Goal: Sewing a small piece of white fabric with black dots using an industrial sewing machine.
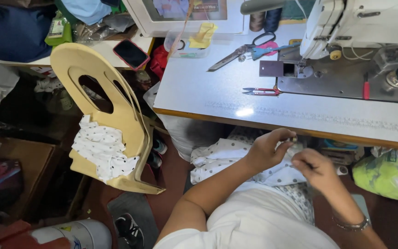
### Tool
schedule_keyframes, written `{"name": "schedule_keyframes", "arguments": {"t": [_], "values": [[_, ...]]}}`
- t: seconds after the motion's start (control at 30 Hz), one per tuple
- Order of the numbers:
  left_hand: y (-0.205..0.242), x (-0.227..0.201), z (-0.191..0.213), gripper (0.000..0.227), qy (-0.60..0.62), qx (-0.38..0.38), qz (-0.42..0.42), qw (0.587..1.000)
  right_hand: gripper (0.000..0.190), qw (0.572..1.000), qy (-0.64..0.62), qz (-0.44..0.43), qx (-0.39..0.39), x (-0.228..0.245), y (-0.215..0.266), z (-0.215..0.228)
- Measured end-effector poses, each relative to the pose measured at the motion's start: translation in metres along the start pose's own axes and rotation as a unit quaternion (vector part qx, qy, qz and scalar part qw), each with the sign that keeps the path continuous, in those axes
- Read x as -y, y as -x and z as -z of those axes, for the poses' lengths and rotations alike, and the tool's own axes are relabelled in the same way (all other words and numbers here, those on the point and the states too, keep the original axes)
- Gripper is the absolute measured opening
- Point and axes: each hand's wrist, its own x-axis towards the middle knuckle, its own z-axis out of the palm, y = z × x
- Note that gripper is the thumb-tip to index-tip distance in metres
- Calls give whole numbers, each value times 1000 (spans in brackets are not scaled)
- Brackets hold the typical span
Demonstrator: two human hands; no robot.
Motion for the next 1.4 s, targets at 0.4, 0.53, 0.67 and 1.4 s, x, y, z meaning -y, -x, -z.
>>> {"name": "schedule_keyframes", "arguments": {"t": [0.4,0.53,0.67,1.4], "values": [[15,-12,-21,28,48,-41,-22,998,6,997,-7,-2,-80,23,7,4],[22,-38,-27,25,83,-12,-4,996,10,985,-80,-81,-133,12,2,0],[7,-32,-9,30,63,-80,23,995,1,990,-84,-77,-78,12,10,-17],[10,-12,2,27,-2,-89,-18,996,3,988,-122,-97,-14,20,3,-12]]}}
